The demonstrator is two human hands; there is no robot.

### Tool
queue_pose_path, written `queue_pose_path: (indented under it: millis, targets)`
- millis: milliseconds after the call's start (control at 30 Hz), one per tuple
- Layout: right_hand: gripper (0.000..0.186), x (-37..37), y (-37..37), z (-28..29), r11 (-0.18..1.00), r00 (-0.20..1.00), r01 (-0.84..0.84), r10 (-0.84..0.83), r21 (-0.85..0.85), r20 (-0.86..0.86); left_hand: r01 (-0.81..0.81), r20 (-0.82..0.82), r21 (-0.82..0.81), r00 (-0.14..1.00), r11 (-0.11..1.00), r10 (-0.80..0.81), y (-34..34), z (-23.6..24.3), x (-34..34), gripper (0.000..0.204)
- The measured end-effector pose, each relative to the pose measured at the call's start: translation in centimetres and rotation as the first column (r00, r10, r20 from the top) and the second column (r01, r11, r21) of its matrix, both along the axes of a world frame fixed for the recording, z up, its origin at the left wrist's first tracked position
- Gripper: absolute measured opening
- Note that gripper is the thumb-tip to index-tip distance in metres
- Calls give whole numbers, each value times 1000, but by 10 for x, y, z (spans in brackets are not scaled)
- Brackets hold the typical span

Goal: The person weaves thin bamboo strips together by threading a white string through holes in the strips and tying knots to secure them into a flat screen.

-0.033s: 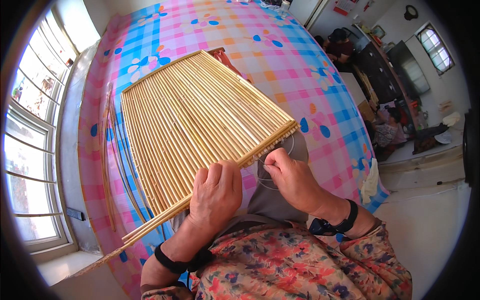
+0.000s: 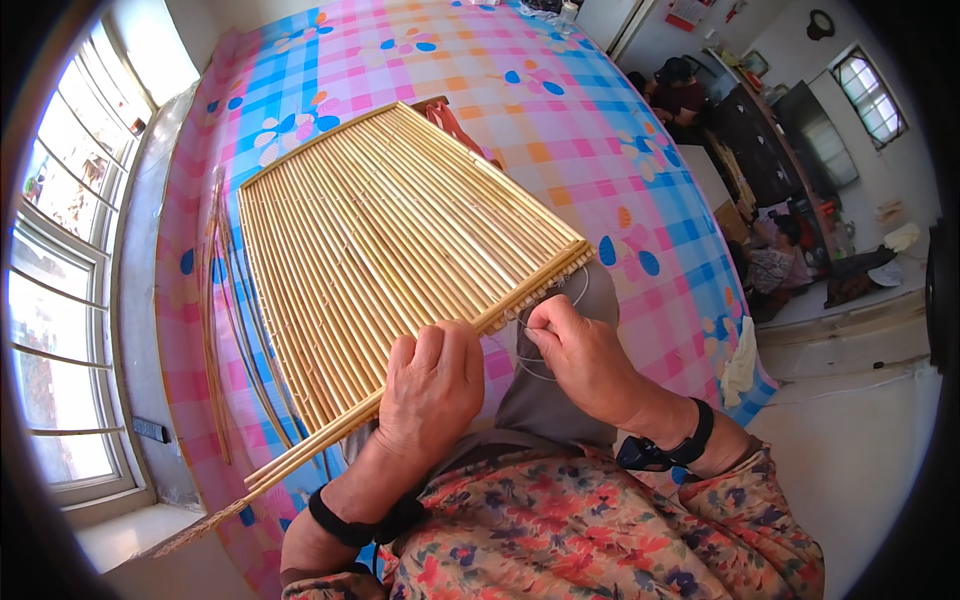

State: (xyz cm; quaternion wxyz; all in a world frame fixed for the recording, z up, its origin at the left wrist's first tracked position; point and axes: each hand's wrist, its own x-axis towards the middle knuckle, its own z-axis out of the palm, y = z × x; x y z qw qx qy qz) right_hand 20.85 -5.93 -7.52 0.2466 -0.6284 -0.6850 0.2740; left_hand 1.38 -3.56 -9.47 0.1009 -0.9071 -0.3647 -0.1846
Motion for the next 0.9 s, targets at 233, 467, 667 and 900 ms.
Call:
queue_pose_path:
  millis: [233,467,667,900]
  targets:
    - [10,-10,17,-12,999,992,33,-32,8,-121,1,-2,30,1000,1000,-1,-1,-4,3,26]
    - [15,-9,29,-8,999,984,-42,37,-23,-176,-6,-19,34,1000,999,7,-1,-2,0,25]
    - [11,8,39,23,934,962,-218,157,282,221,-51,-25,25,998,998,51,-5,0,-8,25]
    - [16,-12,72,31,892,877,-452,445,1,183,39,-17,44,999,998,-38,-13,7,-22,26]
